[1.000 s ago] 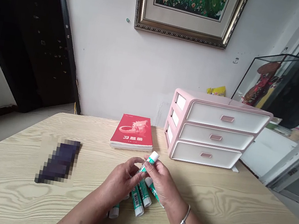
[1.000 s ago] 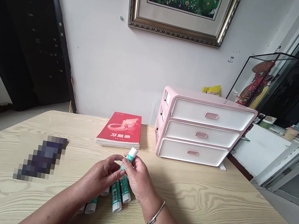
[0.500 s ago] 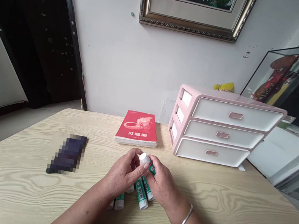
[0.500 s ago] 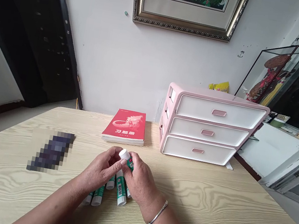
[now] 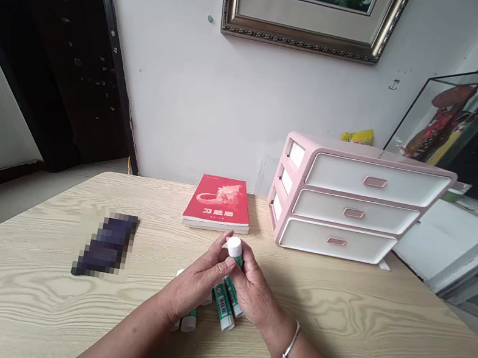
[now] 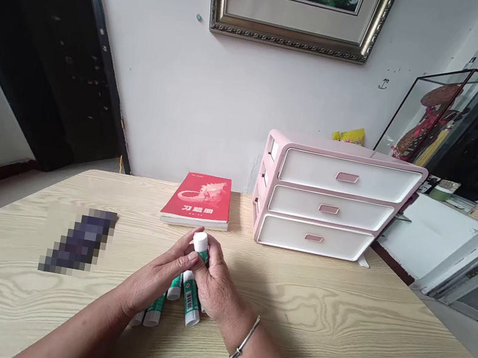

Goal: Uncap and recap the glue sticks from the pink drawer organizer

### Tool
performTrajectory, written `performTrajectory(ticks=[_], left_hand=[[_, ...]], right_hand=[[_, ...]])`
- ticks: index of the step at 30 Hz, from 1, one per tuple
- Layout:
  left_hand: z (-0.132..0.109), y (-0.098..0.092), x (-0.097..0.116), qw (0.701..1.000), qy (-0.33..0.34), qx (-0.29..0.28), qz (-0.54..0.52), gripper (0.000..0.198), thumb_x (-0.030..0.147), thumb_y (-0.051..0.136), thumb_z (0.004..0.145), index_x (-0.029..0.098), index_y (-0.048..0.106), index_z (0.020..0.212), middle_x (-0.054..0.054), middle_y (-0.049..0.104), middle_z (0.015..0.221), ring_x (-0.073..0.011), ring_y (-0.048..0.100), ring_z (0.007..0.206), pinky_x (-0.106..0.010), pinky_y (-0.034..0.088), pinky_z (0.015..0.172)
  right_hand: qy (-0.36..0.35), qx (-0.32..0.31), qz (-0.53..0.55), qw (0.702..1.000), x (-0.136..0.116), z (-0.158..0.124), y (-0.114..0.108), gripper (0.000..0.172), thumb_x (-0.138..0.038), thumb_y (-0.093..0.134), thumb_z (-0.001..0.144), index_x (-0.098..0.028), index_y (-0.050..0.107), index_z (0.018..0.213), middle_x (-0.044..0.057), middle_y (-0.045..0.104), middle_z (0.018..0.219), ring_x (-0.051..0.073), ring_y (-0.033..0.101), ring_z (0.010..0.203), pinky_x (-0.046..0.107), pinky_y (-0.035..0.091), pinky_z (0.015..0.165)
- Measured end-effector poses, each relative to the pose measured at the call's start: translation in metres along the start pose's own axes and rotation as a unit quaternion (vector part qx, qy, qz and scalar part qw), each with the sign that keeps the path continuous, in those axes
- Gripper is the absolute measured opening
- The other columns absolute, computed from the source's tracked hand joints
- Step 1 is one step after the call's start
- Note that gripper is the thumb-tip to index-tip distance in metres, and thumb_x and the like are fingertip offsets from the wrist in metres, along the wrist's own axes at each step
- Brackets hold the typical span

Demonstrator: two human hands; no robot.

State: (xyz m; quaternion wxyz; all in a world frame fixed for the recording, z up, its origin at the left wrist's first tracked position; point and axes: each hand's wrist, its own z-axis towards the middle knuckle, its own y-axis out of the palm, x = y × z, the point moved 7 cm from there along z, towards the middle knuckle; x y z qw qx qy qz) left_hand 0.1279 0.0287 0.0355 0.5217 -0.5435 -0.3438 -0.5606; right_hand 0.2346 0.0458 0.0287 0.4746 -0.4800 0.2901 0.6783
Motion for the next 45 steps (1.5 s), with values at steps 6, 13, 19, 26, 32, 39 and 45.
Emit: performTrajectory(ticks=[6, 13, 19, 26, 32, 39, 45], left_hand=[[-0.001, 0.007, 0.000, 0.999, -0.025, -0.024, -0.008, 0.054, 0.054, 0.044, 0.098, 0.029, 0.043, 0.145, -0.008, 0.060, 0.135, -0.0239, 0.059, 0.119, -0.030, 0.052, 0.087], [0.004, 0.000, 0.004, 0.993, 0.025, -0.030, 0.108, 0.042, 0.056, 0.047, 0.096, 0.020, 0.063, 0.111, -0.008, 0.069, 0.098, -0.0206, 0.062, 0.089, -0.028, 0.048, 0.076], [0.007, 0.000, -0.012, 0.924, 0.048, -0.009, 0.380, 0.030, 0.049, 0.051, 0.094, 0.026, 0.065, 0.109, -0.007, 0.067, 0.100, -0.0230, 0.066, 0.086, -0.030, 0.045, 0.076], [-0.002, 0.016, 0.000, 0.921, 0.065, -0.039, 0.383, 0.030, 0.047, 0.050, 0.096, 0.024, 0.064, 0.109, -0.008, 0.072, 0.100, -0.0251, 0.067, 0.089, -0.030, 0.044, 0.073], [-0.005, 0.018, 0.009, 0.955, 0.067, -0.077, 0.279, 0.032, 0.048, 0.048, 0.097, 0.021, 0.065, 0.094, -0.005, 0.069, 0.080, -0.0172, 0.059, 0.069, -0.026, 0.040, 0.064], [-0.011, 0.020, 0.015, 0.986, -0.023, -0.132, 0.096, 0.051, 0.066, 0.047, 0.090, 0.018, 0.058, 0.078, 0.002, 0.051, 0.063, -0.0098, 0.039, 0.055, -0.022, 0.032, 0.052], [-0.010, -0.045, 0.004, 0.984, -0.097, 0.065, 0.131, 0.058, 0.076, 0.040, 0.086, 0.021, 0.057, 0.083, 0.004, 0.046, 0.058, -0.0114, 0.041, 0.051, -0.022, 0.032, 0.050]], right_hand=[[0.055, -0.009, 0.024, 0.998, 0.006, -0.003, 0.001, 0.040, -0.054, 0.054, 0.095, -0.032, 0.050, 0.127, 0.001, 0.065, 0.097, 0.017, 0.063, 0.090, 0.031, 0.052, 0.085], [0.072, 0.071, -0.006, 0.995, 0.011, 0.001, -0.022, 0.043, -0.059, 0.048, 0.095, -0.022, 0.066, 0.106, 0.003, 0.063, 0.088, 0.015, 0.056, 0.074, 0.025, 0.048, 0.065], [0.055, 0.114, -0.128, 0.984, 0.020, 0.004, -0.037, 0.043, -0.061, 0.047, 0.095, -0.021, 0.061, 0.087, -0.001, 0.055, 0.068, 0.013, 0.048, 0.061, 0.024, 0.038, 0.055], [0.052, 0.127, -0.204, 0.969, 0.016, 0.003, -0.037, 0.021, -0.034, 0.045, 0.096, -0.022, 0.062, 0.092, -0.002, 0.056, 0.066, 0.014, 0.050, 0.061, 0.025, 0.037, 0.057], [0.060, 0.121, -0.158, 0.978, -0.001, 0.000, -0.030, 0.024, -0.021, 0.041, 0.082, -0.021, 0.064, 0.089, -0.006, 0.040, 0.052, 0.012, 0.037, 0.048, 0.023, 0.031, 0.047], [0.028, 0.119, -0.150, 0.981, 0.003, 0.000, -0.049, 0.026, -0.025, 0.042, 0.083, -0.022, 0.067, 0.092, -0.006, 0.039, 0.052, 0.013, 0.035, 0.049, 0.025, 0.029, 0.048], [0.078, 0.272, -0.235, 0.930, 0.004, 0.005, -0.119, 0.030, -0.033, 0.039, 0.088, -0.021, 0.066, 0.095, -0.001, 0.052, 0.060, 0.018, 0.048, 0.057, 0.028, 0.034, 0.054]])
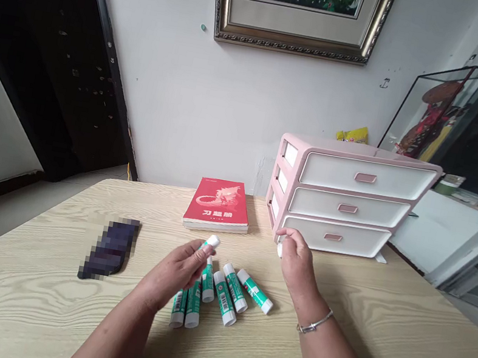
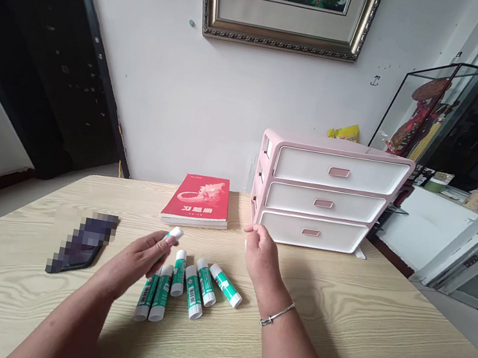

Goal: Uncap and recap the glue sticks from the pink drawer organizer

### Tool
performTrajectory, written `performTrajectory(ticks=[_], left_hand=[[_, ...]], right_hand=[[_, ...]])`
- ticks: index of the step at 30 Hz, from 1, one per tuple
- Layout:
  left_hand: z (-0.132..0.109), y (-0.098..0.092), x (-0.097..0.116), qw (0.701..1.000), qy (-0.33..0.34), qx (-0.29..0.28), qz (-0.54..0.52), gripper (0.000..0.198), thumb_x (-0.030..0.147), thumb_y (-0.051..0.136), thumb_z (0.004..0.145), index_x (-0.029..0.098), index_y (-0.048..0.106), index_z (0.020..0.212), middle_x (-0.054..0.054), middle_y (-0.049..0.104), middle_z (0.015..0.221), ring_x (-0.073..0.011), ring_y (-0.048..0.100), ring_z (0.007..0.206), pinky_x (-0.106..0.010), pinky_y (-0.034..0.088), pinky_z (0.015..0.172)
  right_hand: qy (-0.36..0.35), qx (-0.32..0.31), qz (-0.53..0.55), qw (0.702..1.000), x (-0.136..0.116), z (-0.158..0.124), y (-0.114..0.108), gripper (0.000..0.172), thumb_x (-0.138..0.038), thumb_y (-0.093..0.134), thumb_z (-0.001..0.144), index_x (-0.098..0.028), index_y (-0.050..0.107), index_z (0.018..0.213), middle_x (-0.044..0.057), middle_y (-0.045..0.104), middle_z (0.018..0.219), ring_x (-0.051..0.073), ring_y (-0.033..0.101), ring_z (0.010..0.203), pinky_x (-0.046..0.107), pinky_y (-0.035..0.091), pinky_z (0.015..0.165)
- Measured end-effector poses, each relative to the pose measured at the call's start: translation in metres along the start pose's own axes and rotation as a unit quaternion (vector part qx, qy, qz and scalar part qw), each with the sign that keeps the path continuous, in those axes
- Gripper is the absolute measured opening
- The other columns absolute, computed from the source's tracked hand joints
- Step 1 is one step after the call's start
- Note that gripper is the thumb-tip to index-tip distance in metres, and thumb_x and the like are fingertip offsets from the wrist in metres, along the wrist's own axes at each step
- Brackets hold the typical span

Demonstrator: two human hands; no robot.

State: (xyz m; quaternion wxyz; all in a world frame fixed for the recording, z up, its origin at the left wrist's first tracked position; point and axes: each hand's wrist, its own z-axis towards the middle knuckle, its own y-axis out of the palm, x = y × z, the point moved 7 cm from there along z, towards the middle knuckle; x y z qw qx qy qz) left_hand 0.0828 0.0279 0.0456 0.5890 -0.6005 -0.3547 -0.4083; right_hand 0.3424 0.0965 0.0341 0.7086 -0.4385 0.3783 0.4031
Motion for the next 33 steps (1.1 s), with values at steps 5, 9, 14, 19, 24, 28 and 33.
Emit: performTrajectory(ticks=[5, 9, 14, 19, 24, 28, 33], left_hand=[[0.017, -0.042, -0.041, 0.925, -0.087, 0.114, 0.353, 0.040, 0.052, 0.039, 0.093, 0.019, 0.059, 0.083, -0.014, 0.071, 0.090, -0.0272, 0.066, 0.082, -0.030, 0.038, 0.061], [0.018, -0.036, -0.054, 0.879, -0.133, 0.063, 0.453, 0.038, 0.044, 0.036, 0.092, 0.018, 0.063, 0.095, -0.020, 0.071, 0.108, -0.0341, 0.068, 0.098, -0.035, 0.043, 0.069], [0.016, -0.037, -0.058, 0.860, -0.164, 0.050, 0.481, 0.034, 0.040, 0.041, 0.089, 0.018, 0.064, 0.102, -0.018, 0.072, 0.108, -0.0341, 0.068, 0.099, -0.037, 0.046, 0.070], [0.021, -0.039, -0.065, 0.863, -0.156, 0.062, 0.477, 0.041, 0.046, 0.040, 0.089, 0.019, 0.063, 0.108, -0.017, 0.070, 0.117, -0.0346, 0.067, 0.103, -0.038, 0.048, 0.072], [0.021, -0.038, -0.063, 0.871, -0.154, 0.076, 0.460, 0.049, 0.050, 0.037, 0.091, 0.018, 0.061, 0.119, -0.018, 0.065, 0.128, -0.0354, 0.065, 0.111, -0.040, 0.049, 0.078], [0.021, -0.034, -0.062, 0.881, -0.147, 0.069, 0.445, 0.049, 0.049, 0.036, 0.091, 0.020, 0.062, 0.120, -0.017, 0.065, 0.128, -0.0351, 0.066, 0.109, -0.042, 0.049, 0.080], [0.023, -0.030, -0.062, 0.886, -0.131, 0.064, 0.439, 0.045, 0.038, 0.040, 0.089, 0.019, 0.062, 0.123, -0.017, 0.065, 0.127, -0.0343, 0.066, 0.109, -0.041, 0.049, 0.082]], right_hand=[[0.005, -0.101, -0.241, 0.965, 0.014, 0.005, 0.012, 0.032, -0.038, 0.040, 0.094, -0.021, 0.067, 0.094, 0.010, 0.070, 0.089, 0.023, 0.061, 0.084, 0.031, 0.036, 0.070], [0.022, -0.151, -0.300, 0.942, 0.029, 0.005, 0.011, 0.033, -0.041, 0.040, 0.096, -0.021, 0.066, 0.097, 0.010, 0.072, 0.093, 0.023, 0.062, 0.088, 0.030, 0.035, 0.070], [0.071, -0.137, -0.354, 0.922, 0.045, 0.011, -0.008, 0.024, -0.041, 0.058, 0.087, -0.020, 0.065, 0.098, 0.008, 0.071, 0.099, 0.022, 0.063, 0.090, 0.027, 0.035, 0.066], [0.090, -0.114, -0.427, 0.893, 0.060, 0.017, -0.025, 0.024, -0.027, 0.066, 0.080, -0.018, 0.065, 0.102, 0.009, 0.071, 0.100, 0.021, 0.065, 0.087, 0.027, 0.036, 0.064], [0.105, -0.153, -0.447, 0.875, 0.062, 0.011, -0.023, 0.032, -0.025, 0.069, 0.076, -0.015, 0.066, 0.106, 0.013, 0.070, 0.107, 0.024, 0.066, 0.095, 0.028, 0.042, 0.069], [0.040, -0.109, -0.457, 0.882, 0.031, 0.003, -0.017, 0.033, -0.034, 0.065, 0.084, -0.013, 0.067, 0.109, 0.017, 0.068, 0.112, 0.028, 0.061, 0.108, 0.034, 0.043, 0.086], [-0.031, -0.165, -0.356, 0.919, -0.010, -0.018, 0.012, 0.020, -0.034, 0.066, 0.083, -0.020, 0.069, 0.097, 0.009, 0.071, 0.097, 0.022, 0.063, 0.095, 0.029, 0.043, 0.079]])
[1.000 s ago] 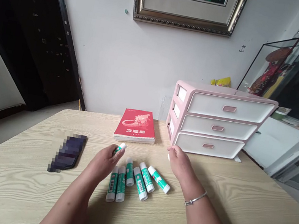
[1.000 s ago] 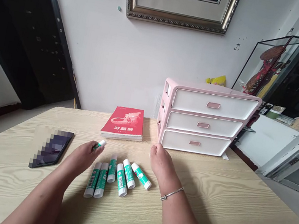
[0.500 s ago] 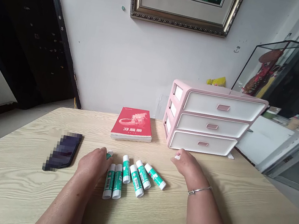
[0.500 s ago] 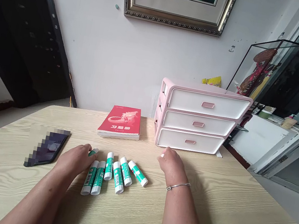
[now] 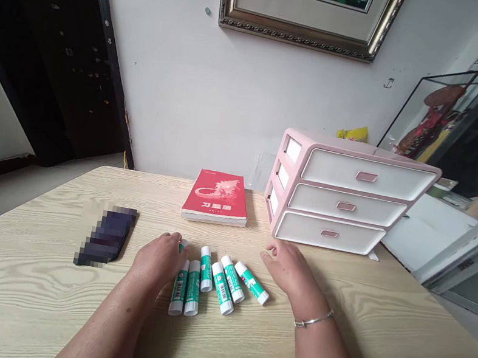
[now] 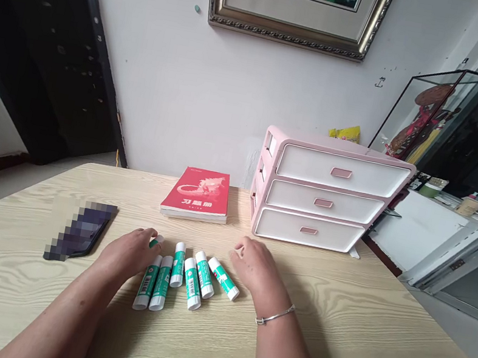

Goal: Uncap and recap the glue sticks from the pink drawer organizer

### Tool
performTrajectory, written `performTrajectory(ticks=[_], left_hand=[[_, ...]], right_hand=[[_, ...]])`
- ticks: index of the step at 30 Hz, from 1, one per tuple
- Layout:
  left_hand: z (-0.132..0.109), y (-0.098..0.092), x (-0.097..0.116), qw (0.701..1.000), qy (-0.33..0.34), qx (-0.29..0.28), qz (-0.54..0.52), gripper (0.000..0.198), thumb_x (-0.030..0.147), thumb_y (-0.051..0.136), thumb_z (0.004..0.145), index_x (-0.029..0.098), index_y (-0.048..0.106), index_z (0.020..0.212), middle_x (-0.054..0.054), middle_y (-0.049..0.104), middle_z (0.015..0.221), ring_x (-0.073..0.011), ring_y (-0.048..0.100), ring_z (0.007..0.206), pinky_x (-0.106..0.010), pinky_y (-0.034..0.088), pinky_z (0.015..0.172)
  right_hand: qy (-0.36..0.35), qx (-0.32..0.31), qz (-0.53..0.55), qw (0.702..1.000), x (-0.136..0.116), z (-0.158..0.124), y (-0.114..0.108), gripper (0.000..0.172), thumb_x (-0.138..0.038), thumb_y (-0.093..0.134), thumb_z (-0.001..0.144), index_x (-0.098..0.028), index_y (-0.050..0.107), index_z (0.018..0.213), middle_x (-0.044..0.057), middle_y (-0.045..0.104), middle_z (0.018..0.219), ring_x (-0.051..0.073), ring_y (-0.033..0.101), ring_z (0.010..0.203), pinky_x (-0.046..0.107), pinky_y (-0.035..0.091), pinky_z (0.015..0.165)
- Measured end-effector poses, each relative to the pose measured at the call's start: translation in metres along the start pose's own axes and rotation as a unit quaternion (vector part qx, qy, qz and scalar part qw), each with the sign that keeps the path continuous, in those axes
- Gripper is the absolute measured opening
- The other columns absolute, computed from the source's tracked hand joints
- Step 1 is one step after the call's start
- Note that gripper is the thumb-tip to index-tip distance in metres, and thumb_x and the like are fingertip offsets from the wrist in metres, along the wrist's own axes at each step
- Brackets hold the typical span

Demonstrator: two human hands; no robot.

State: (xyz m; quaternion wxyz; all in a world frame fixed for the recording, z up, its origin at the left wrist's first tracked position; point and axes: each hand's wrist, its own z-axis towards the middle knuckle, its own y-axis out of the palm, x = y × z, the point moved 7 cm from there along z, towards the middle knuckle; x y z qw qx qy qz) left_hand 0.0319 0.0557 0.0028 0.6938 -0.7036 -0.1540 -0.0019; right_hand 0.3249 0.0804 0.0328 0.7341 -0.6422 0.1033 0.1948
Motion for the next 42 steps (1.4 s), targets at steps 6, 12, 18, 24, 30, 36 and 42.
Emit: performTrajectory(ticks=[6, 12, 18, 24, 30, 36, 42], left_hand=[[0.000, 0.000, 0.002, 1.000, 0.009, -0.013, -0.006, 0.042, 0.031, 0.042, 0.088, 0.019, 0.062, 0.122, -0.016, 0.065, 0.128, -0.0324, 0.065, 0.110, -0.038, 0.048, 0.082], [0.001, 0.005, 0.002, 0.999, 0.031, 0.008, -0.017, 0.043, 0.039, 0.041, 0.091, 0.020, 0.061, 0.124, -0.014, 0.067, 0.121, -0.0325, 0.066, 0.105, -0.040, 0.048, 0.081], [-0.002, -0.009, 0.006, 0.990, 0.053, 0.112, -0.071, 0.047, 0.045, 0.042, 0.095, 0.017, 0.061, 0.128, -0.016, 0.064, 0.123, -0.0315, 0.063, 0.110, -0.040, 0.049, 0.087], [-0.030, -0.022, 0.047, 0.927, 0.230, 0.136, -0.265, 0.043, 0.051, 0.044, 0.097, 0.024, 0.066, 0.122, -0.009, 0.066, 0.115, -0.0241, 0.063, 0.105, -0.036, 0.050, 0.090], [-0.056, -0.024, 0.087, 0.889, 0.312, 0.047, -0.332, 0.041, 0.052, 0.047, 0.097, 0.025, 0.065, 0.123, -0.008, 0.067, 0.112, -0.0215, 0.063, 0.100, -0.031, 0.049, 0.089], [-0.056, -0.029, 0.088, 0.861, 0.328, 0.029, -0.386, 0.037, 0.045, 0.048, 0.099, 0.024, 0.063, 0.125, -0.008, 0.066, 0.124, -0.0219, 0.061, 0.112, -0.029, 0.046, 0.095], [-0.055, -0.020, 0.083, 0.907, 0.294, 0.011, -0.301, 0.030, 0.042, 0.045, 0.100, 0.025, 0.061, 0.117, -0.003, 0.072, 0.101, -0.0192, 0.066, 0.088, -0.026, 0.046, 0.076]], right_hand=[[-0.063, -0.151, 0.075, 0.984, -0.027, -0.019, 0.033, 0.022, -0.022, 0.066, 0.074, -0.022, 0.067, 0.096, 0.002, 0.071, 0.087, 0.016, 0.062, 0.072, 0.025, 0.038, 0.061], [-0.068, -0.153, 0.024, 0.986, -0.024, -0.020, 0.041, 0.036, -0.016, 0.060, 0.074, -0.020, 0.065, 0.110, 0.008, 0.072, 0.104, 0.023, 0.065, 0.094, 0.029, 0.040, 0.074], [-0.051, -0.128, 0.203, 0.969, -0.031, -0.012, 0.035, 0.047, -0.024, 0.058, 0.085, -0.019, 0.055, 0.131, 0.006, 0.070, 0.099, 0.018, 0.061, 0.083, 0.029, 0.043, 0.072], [-0.107, -0.132, 0.528, 0.832, -0.059, -0.016, 0.033, 0.056, -0.038, 0.065, 0.087, -0.021, 0.047, 0.137, 0.005, 0.066, 0.102, 0.016, 0.061, 0.087, 0.029, 0.048, 0.076], [-0.125, -0.167, 0.634, 0.745, -0.076, -0.023, 0.041, 0.067, -0.038, 0.073, 0.084, -0.027, 0.042, 0.143, 0.004, 0.071, 0.105, 0.017, 0.066, 0.096, 0.034, 0.051, 0.089], [-0.123, -0.198, 0.635, 0.736, -0.081, -0.028, 0.041, 0.055, -0.038, 0.067, 0.086, -0.028, 0.051, 0.138, 0.004, 0.069, 0.109, 0.019, 0.066, 0.097, 0.038, 0.056, 0.085], [-0.115, -0.066, 0.512, 0.849, -0.066, -0.029, 0.025, 0.037, -0.045, 0.055, 0.093, -0.018, 0.063, 0.117, 0.003, 0.066, 0.083, 0.016, 0.061, 0.074, 0.026, 0.048, 0.060]])
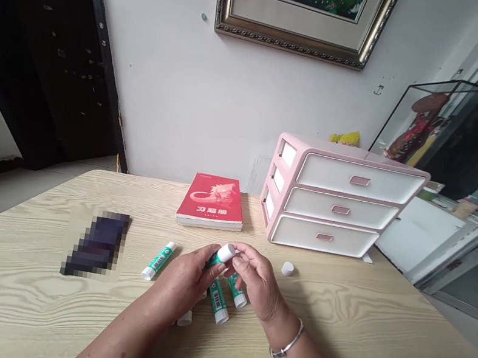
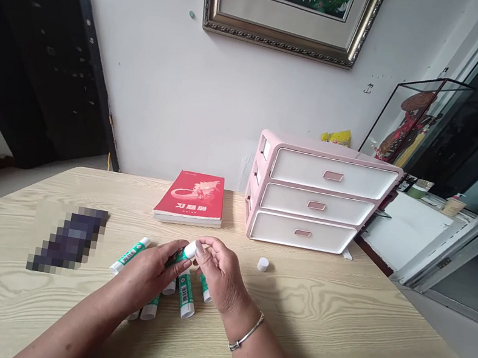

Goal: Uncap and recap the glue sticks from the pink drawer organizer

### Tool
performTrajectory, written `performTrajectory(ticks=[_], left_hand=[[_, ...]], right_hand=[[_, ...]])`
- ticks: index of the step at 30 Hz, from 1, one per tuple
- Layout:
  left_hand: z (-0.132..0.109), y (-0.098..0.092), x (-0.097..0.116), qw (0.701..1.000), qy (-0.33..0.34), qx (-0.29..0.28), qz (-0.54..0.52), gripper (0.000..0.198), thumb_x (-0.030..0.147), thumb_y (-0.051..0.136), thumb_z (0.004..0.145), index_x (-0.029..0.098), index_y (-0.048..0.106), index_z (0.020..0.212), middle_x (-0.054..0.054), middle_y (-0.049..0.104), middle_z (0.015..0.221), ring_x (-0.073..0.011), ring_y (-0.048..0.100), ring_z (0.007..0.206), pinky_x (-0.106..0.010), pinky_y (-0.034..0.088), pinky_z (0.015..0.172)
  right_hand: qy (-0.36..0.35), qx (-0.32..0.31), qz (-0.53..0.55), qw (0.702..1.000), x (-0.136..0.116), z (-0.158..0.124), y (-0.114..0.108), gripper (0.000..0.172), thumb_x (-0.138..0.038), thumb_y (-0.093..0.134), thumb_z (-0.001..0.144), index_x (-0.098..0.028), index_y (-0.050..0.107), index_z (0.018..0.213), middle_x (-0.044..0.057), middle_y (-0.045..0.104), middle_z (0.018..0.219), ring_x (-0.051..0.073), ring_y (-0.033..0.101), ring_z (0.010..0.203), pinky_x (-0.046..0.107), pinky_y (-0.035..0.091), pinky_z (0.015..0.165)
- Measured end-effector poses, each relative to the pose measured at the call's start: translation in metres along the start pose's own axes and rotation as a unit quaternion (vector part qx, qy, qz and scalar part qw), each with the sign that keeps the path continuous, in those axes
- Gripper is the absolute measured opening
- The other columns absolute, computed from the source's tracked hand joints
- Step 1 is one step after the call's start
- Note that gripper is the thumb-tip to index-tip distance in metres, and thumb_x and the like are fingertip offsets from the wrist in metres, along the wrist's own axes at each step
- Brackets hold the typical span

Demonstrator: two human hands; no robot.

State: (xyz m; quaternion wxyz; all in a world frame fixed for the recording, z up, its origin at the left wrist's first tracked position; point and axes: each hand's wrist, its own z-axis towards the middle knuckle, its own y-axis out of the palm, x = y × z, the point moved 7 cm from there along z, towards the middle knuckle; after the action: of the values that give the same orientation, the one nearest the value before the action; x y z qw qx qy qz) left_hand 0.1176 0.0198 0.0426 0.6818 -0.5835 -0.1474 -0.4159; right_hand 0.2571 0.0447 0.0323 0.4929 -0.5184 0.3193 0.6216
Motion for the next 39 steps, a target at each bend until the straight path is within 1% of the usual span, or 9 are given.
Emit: performTrajectory(ticks=[3, 6, 11, 16, 21, 26, 33, 36, 39], left_hand=[[0.000, 0.006, -0.001, 0.998, 0.010, -0.013, 0.064, 0.029, 0.041, 0.048, 0.098, 0.027, 0.061, 0.119, -0.004, 0.071, 0.108, -0.0211, 0.066, 0.094, -0.027, 0.045, 0.078], [0.000, 0.015, -0.001, 0.994, 0.021, -0.037, 0.100, 0.032, 0.042, 0.048, 0.097, 0.028, 0.061, 0.123, -0.007, 0.070, 0.110, -0.0241, 0.066, 0.098, -0.029, 0.045, 0.080], [-0.001, 0.021, -0.001, 0.992, 0.019, -0.053, 0.110, 0.035, 0.048, 0.042, 0.099, 0.026, 0.064, 0.113, -0.006, 0.072, 0.096, -0.0242, 0.066, 0.087, -0.029, 0.042, 0.072], [-0.002, 0.021, 0.004, 0.997, 0.008, -0.079, 0.007, 0.038, 0.050, 0.039, 0.099, 0.023, 0.065, 0.098, -0.003, 0.068, 0.083, -0.0185, 0.059, 0.075, -0.026, 0.040, 0.069], [-0.004, 0.022, 0.009, 0.984, -0.028, -0.124, -0.123, 0.045, 0.057, 0.042, 0.096, 0.019, 0.060, 0.080, 0.002, 0.052, 0.067, -0.0120, 0.042, 0.062, -0.022, 0.033, 0.059], [-0.007, 0.032, -0.002, 0.952, -0.091, -0.155, -0.249, 0.051, 0.068, 0.047, 0.090, 0.019, 0.052, 0.076, 0.006, 0.039, 0.059, -0.0079, 0.030, 0.051, -0.020, 0.024, 0.048], [-0.014, 0.039, -0.002, 0.893, -0.156, -0.202, -0.371, 0.052, 0.071, 0.058, 0.082, 0.020, 0.048, 0.077, 0.009, 0.040, 0.054, -0.0033, 0.020, 0.041, -0.019, 0.013, 0.038], [-0.016, 0.033, -0.004, 0.867, -0.183, -0.220, -0.407, 0.053, 0.072, 0.061, 0.078, 0.019, 0.053, 0.081, 0.010, 0.040, 0.051, -0.0025, 0.018, 0.037, -0.018, 0.010, 0.034], [-0.013, 0.017, -0.015, 0.865, -0.196, -0.178, -0.426, 0.058, 0.075, 0.056, 0.079, 0.017, 0.059, 0.087, 0.009, 0.038, 0.051, -0.0025, 0.015, 0.035, -0.019, 0.011, 0.033]], right_hand=[[-0.030, 0.035, -0.109, 0.993, -0.001, 0.000, -0.004, 0.035, -0.050, 0.049, 0.097, -0.018, 0.062, 0.104, -0.001, 0.059, 0.071, 0.013, 0.054, 0.064, 0.026, 0.044, 0.062], [-0.044, 0.068, -0.190, 0.978, 0.004, 0.003, -0.006, 0.033, -0.048, 0.045, 0.100, -0.019, 0.060, 0.094, 0.000, 0.060, 0.074, 0.014, 0.054, 0.068, 0.026, 0.043, 0.065], [-0.005, 0.043, -0.126, 0.991, 0.019, 0.008, 0.001, 0.029, -0.045, 0.046, 0.097, -0.020, 0.060, 0.095, -0.001, 0.058, 0.072, 0.014, 0.053, 0.066, 0.024, 0.042, 0.062], [-0.009, 0.075, -0.112, 0.991, 0.013, 0.006, 0.001, 0.020, -0.025, 0.043, 0.089, -0.019, 0.062, 0.092, -0.005, 0.047, 0.060, 0.012, 0.045, 0.057, 0.023, 0.039, 0.057], [-0.050, 0.072, -0.119, 0.989, 0.005, 0.002, 0.001, 0.020, -0.020, 0.041, 0.082, -0.020, 0.061, 0.086, -0.007, 0.042, 0.054, 0.011, 0.040, 0.051, 0.022, 0.034, 0.051], [-0.061, 0.063, -0.108, 0.990, 0.004, -0.001, 0.001, 0.020, -0.020, 0.042, 0.084, -0.020, 0.061, 0.088, -0.007, 0.043, 0.052, 0.011, 0.042, 0.048, 0.021, 0.037, 0.049], [-0.079, 0.032, -0.107, 0.991, 0.003, -0.006, 0.007, 0.018, -0.022, 0.042, 0.088, -0.022, 0.060, 0.090, -0.006, 0.048, 0.056, 0.012, 0.048, 0.051, 0.022, 0.042, 0.052], [-0.075, 0.065, -0.136, 0.986, 0.004, -0.004, -0.012, 0.019, -0.026, 0.042, 0.089, -0.023, 0.060, 0.089, -0.004, 0.050, 0.059, 0.013, 0.048, 0.052, 0.023, 0.041, 0.053], [-0.055, 0.210, -0.172, 0.961, -0.002, -0.002, -0.059, 0.021, -0.028, 0.038, 0.089, -0.024, 0.059, 0.086, -0.002, 0.048, 0.059, 0.015, 0.044, 0.052, 0.026, 0.037, 0.050]])
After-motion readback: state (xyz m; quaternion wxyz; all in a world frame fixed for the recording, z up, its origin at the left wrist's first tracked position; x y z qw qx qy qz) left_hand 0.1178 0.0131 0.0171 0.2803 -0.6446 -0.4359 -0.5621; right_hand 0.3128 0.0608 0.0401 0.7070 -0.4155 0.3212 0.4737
